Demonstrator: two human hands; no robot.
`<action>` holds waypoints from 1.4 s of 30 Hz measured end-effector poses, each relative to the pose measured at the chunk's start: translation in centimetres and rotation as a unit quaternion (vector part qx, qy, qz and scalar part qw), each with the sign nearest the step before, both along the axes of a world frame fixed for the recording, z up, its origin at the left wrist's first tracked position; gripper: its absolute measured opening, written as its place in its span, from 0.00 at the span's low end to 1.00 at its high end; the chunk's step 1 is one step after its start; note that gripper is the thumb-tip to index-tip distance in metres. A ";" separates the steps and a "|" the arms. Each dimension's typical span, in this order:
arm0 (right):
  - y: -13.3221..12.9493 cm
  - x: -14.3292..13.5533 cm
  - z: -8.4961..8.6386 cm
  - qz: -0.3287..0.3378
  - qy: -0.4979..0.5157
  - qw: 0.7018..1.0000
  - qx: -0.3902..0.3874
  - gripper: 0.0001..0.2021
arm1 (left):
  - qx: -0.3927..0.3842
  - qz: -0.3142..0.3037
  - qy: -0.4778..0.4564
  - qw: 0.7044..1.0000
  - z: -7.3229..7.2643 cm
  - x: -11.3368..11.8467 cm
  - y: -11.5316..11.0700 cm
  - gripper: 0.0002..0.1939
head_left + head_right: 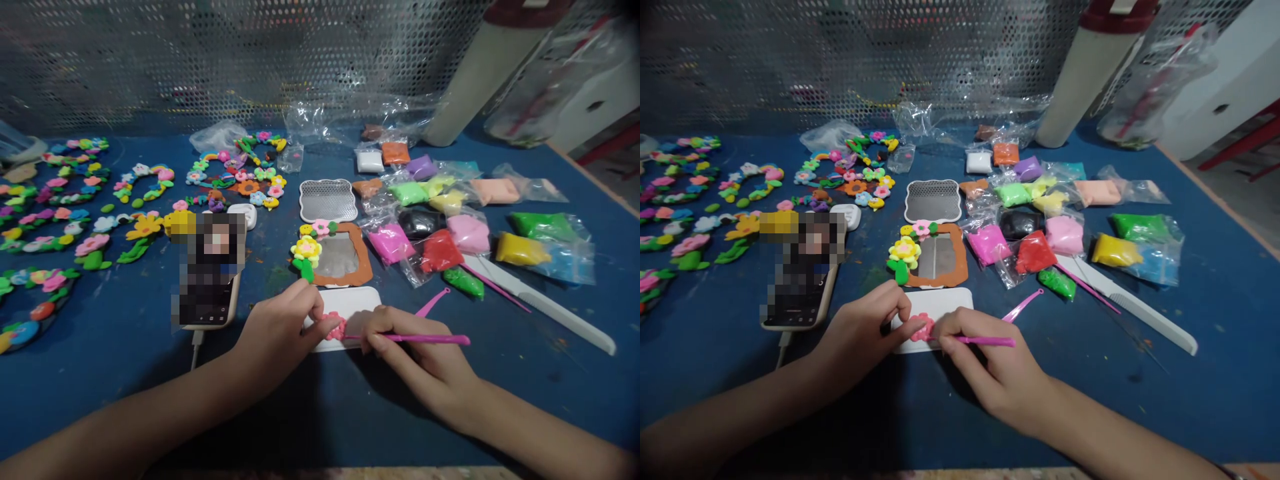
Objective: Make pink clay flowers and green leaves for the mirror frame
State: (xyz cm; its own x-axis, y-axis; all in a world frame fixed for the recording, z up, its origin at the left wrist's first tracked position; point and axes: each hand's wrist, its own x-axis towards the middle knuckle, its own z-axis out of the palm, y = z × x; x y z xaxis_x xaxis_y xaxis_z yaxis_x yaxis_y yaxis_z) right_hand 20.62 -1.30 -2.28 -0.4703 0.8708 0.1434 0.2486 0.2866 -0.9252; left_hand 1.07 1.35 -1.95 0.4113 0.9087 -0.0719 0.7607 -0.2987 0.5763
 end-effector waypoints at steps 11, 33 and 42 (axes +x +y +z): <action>0.4 0.6 0.1 -0.117 0.042 0.990 -0.061 0.08 | -0.072 0.031 -0.152 0.985 1.5 -0.7 0.0 0.06; 0.6 0.3 1.8 -0.059 0.005 0.998 -0.032 0.09 | -0.177 0.181 -0.418 0.873 1.3 -0.5 0.2 0.12; 2.1 -2.4 0.1 0.044 -0.170 0.946 0.273 0.09 | -0.180 0.147 -0.444 0.865 1.6 -0.8 -0.2 0.08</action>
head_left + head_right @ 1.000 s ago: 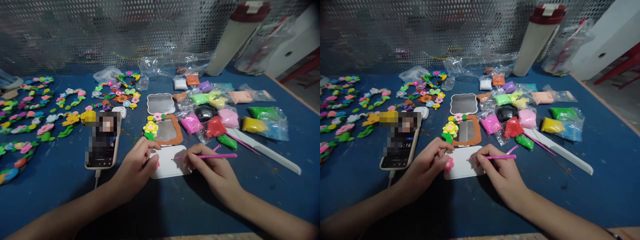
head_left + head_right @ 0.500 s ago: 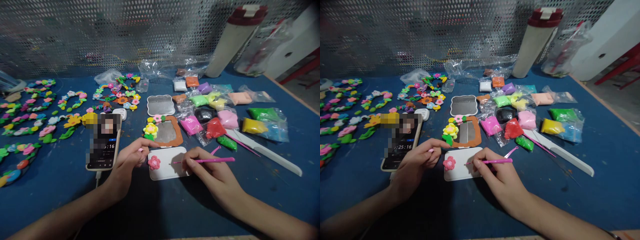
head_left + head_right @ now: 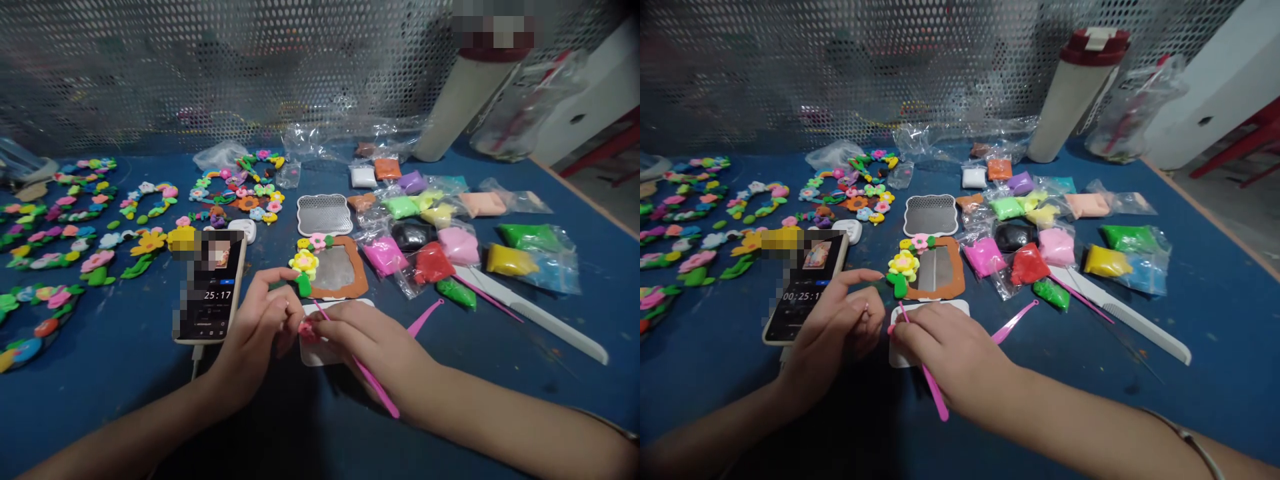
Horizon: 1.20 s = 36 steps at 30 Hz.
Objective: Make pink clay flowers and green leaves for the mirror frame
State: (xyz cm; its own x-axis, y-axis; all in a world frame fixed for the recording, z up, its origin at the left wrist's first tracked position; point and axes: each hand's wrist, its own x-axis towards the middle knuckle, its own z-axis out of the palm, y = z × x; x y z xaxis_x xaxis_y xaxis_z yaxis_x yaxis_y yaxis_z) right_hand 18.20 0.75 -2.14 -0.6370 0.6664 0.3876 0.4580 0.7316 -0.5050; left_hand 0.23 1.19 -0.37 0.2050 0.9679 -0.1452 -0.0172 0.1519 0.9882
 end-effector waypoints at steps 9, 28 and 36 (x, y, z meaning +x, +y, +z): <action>0.2 -1.4 -0.7 -0.026 -0.001 0.997 -0.067 0.05 | 0.005 0.016 0.076 0.997 0.5 -0.3 0.3 0.07; 0.4 2.7 1.1 -0.039 0.111 0.963 -0.244 0.12 | 0.166 -0.129 0.327 0.921 -0.6 -0.5 0.3 0.08; 0.2 3.0 0.8 -0.067 0.185 0.925 -0.324 0.23 | 0.281 -0.166 0.418 0.848 -1.5 -0.8 0.5 0.14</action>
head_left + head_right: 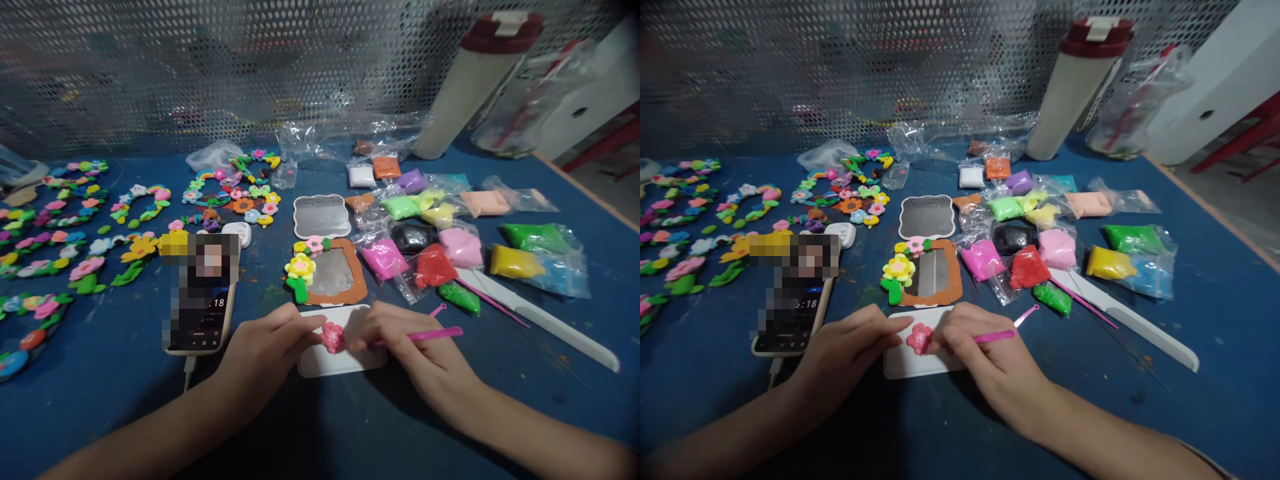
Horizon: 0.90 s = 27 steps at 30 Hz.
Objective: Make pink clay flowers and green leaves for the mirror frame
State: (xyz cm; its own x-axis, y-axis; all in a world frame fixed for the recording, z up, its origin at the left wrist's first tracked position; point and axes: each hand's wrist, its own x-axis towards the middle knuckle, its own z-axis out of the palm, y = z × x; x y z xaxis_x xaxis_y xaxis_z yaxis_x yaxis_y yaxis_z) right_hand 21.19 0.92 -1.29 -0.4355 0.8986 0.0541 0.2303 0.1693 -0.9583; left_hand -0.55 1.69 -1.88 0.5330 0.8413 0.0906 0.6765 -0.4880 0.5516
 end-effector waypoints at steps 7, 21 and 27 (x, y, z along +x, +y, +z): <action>0.2 -0.5 -0.2 -0.013 -0.028 1.000 0.000 0.18 | 0.035 -0.043 0.050 0.997 -0.5 -0.1 0.1 0.16; 0.4 -0.7 -0.6 -0.002 -0.050 0.999 0.014 0.15 | -0.017 -0.020 0.038 0.999 -0.8 0.4 0.0 0.13; 0.3 -0.9 -0.7 0.000 -0.039 0.999 0.008 0.14 | -0.033 -0.013 0.016 0.999 -0.9 0.3 0.0 0.12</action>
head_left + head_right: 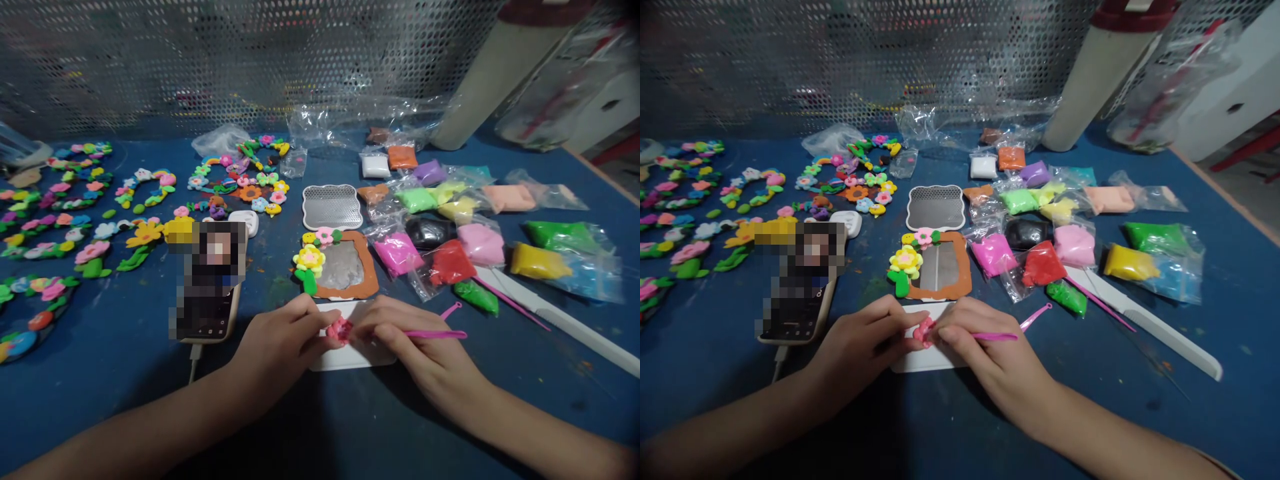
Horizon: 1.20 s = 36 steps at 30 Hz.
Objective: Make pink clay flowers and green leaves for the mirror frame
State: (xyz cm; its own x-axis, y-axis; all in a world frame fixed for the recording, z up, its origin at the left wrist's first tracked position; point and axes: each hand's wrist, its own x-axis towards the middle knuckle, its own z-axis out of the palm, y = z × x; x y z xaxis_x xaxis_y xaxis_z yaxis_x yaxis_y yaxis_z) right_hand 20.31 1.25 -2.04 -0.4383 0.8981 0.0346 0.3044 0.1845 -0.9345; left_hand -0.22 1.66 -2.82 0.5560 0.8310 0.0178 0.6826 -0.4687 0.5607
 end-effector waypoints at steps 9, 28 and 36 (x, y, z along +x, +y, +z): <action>-0.1 -0.5 0.1 0.016 -0.047 0.997 0.062 0.15 | -0.025 0.005 -0.003 1.000 -0.1 0.1 0.1 0.11; -0.5 -1.1 0.5 -0.036 -0.032 0.999 0.022 0.16 | -0.025 0.019 -0.012 0.999 0.0 0.1 0.0 0.10; -0.4 -1.1 0.4 -0.077 0.003 0.996 -0.048 0.18 | -0.040 0.024 -0.009 0.999 0.3 0.2 0.0 0.10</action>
